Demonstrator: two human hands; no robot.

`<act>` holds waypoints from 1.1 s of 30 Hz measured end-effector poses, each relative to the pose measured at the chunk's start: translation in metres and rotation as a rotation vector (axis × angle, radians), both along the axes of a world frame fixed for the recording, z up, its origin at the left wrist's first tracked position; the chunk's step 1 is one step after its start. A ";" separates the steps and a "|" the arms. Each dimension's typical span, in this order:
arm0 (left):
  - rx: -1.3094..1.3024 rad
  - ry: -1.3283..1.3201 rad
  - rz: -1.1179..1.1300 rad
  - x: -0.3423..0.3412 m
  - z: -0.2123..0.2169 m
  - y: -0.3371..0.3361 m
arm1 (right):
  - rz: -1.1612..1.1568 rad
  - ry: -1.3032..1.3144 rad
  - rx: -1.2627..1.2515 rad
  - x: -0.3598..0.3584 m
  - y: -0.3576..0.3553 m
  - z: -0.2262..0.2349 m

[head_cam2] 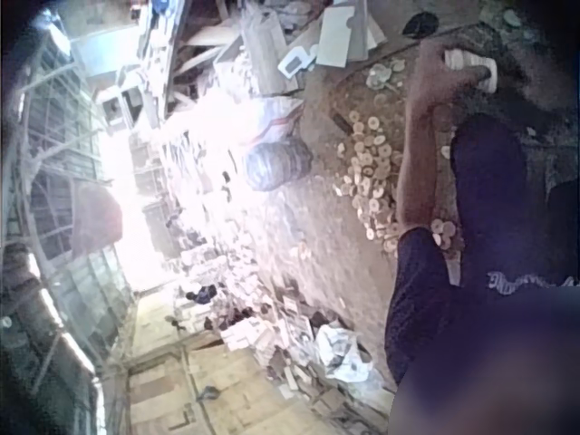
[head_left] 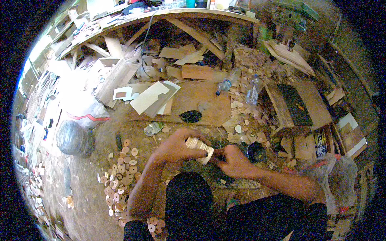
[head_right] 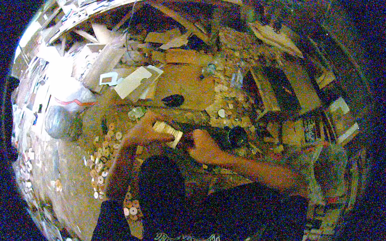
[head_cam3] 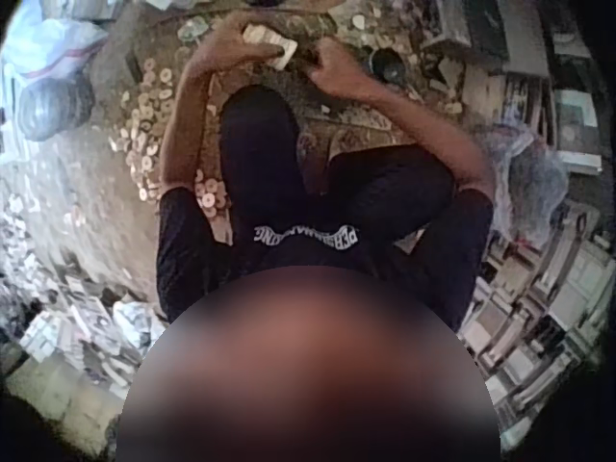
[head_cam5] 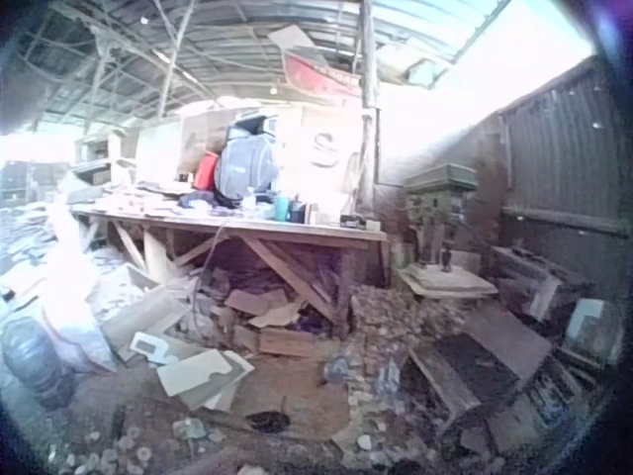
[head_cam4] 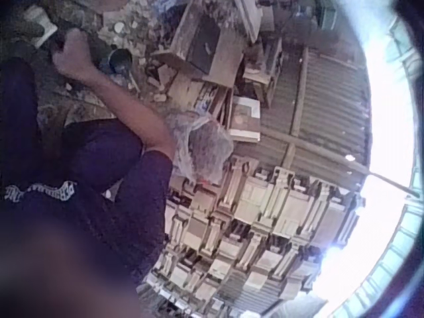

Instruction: The person sits on the floor and repeatedly picks up small wooden discs, threading them onto a metal rod. They occasionally adjust the stack and apply a dark substance to the rod. The discs accumulate on the rod as the task progresses.

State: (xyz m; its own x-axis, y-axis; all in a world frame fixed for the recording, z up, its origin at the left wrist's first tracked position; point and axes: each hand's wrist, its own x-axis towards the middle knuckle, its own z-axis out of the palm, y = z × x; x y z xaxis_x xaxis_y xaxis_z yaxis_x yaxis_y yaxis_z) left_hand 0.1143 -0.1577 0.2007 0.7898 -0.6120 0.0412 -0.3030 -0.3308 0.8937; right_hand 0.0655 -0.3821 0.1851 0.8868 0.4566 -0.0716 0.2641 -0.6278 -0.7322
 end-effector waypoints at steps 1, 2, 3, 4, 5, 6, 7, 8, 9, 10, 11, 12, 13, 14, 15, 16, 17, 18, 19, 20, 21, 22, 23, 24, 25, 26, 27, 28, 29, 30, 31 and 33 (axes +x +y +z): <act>-0.058 0.130 -0.021 0.000 0.002 -0.002 | -0.014 0.036 0.020 -0.001 -0.002 0.004; -0.117 0.259 -0.044 0.001 0.005 -0.005 | -0.027 0.042 0.003 0.000 -0.005 0.008; -0.109 0.169 -0.034 0.002 0.008 -0.008 | -0.039 0.057 -0.011 0.000 -0.009 0.012; -0.105 0.083 -0.025 0.001 0.011 -0.011 | -0.038 0.074 0.002 0.000 -0.013 0.016; -0.106 -0.003 -0.012 0.001 0.013 -0.014 | -0.066 0.063 -0.010 0.000 -0.017 0.019; -0.132 0.047 -0.011 0.001 0.016 -0.018 | -0.077 0.045 0.004 0.001 -0.023 0.021; -0.155 0.095 -0.010 0.001 0.018 -0.022 | -0.079 0.011 0.048 0.002 -0.030 0.021; -0.172 0.129 -0.013 0.001 0.020 -0.026 | -0.070 0.126 -0.005 0.003 -0.039 0.020; -0.155 0.179 0.029 0.001 0.021 -0.029 | -0.067 0.139 0.018 0.001 -0.048 0.017; -0.137 0.214 0.069 0.000 0.020 -0.032 | -0.062 0.126 0.063 -0.004 -0.058 0.012; -0.121 0.248 0.113 0.000 0.018 -0.034 | -0.052 0.133 0.106 -0.009 -0.070 0.006; -0.136 0.250 0.135 0.000 0.015 -0.035 | -0.016 0.212 0.093 -0.015 -0.086 -0.001; -0.149 0.254 0.158 0.000 0.011 -0.035 | 0.063 0.283 0.145 -0.022 -0.104 -0.008; -0.141 0.245 0.183 0.000 0.007 -0.035 | 0.000 0.329 -0.042 -0.034 -0.123 -0.015; -0.172 0.263 0.156 0.000 0.002 -0.035 | -0.001 0.306 -0.162 -0.050 -0.140 -0.024; -0.185 0.266 0.132 0.001 -0.003 -0.036 | -0.134 0.360 -0.125 -0.070 -0.154 -0.034; -0.147 0.275 0.122 0.001 -0.006 -0.037 | -0.246 0.376 -0.086 -0.089 -0.163 -0.045; -0.265 0.346 0.002 0.004 -0.008 -0.039 | -0.273 0.383 -0.097 -0.102 -0.168 -0.057; -0.214 0.274 0.030 0.003 -0.010 -0.041 | -0.300 0.392 -0.109 -0.113 -0.171 -0.067; -0.156 0.205 0.052 0.003 -0.009 -0.045 | -0.332 0.404 -0.115 -0.121 -0.173 -0.074; -0.094 0.130 0.067 0.002 -0.007 -0.047 | -0.373 0.368 -0.087 -0.126 -0.173 -0.078; -0.067 0.111 0.093 0.002 -0.004 -0.049 | -0.416 0.326 -0.056 -0.128 -0.171 -0.081; -0.040 0.090 0.122 0.001 0.001 -0.049 | -0.455 0.282 -0.026 -0.127 -0.168 -0.081; -0.008 0.087 0.136 0.001 0.005 -0.048 | -0.439 0.293 -0.074 -0.125 -0.166 -0.079; 0.024 0.085 0.149 0.001 0.009 -0.047 | -0.417 0.304 -0.124 -0.123 -0.164 -0.077; 0.062 0.098 0.147 0.002 0.011 -0.044 | -0.392 0.313 -0.177 -0.121 -0.162 -0.075; 0.097 0.113 0.149 0.003 0.011 -0.042 | -0.367 0.232 -0.162 -0.122 -0.159 -0.073; 0.071 0.153 0.108 0.005 0.010 -0.039 | -0.339 0.151 -0.147 -0.124 -0.156 -0.073; 0.043 0.195 0.069 0.008 0.007 -0.036 | -0.308 0.072 -0.130 -0.127 -0.153 -0.075; 0.016 0.239 0.032 0.010 0.002 -0.033 | -0.340 0.127 -0.104 -0.129 -0.150 -0.078; -0.014 0.288 0.024 0.012 -0.005 -0.031 | -0.351 0.102 -0.082 -0.132 -0.148 -0.083; -0.076 0.382 0.003 0.016 -0.019 -0.029 | -0.377 0.050 -0.032 -0.134 -0.145 -0.092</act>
State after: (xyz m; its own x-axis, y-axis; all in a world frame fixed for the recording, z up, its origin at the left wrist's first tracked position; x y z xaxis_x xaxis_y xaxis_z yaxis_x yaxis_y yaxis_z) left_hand 0.1298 -0.1865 0.1819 0.7589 -0.6160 -0.2110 0.0573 -0.2596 0.9640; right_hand -0.0687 -0.5274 0.0928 0.9871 0.0953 -0.1283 -0.0258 -0.6970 -0.7166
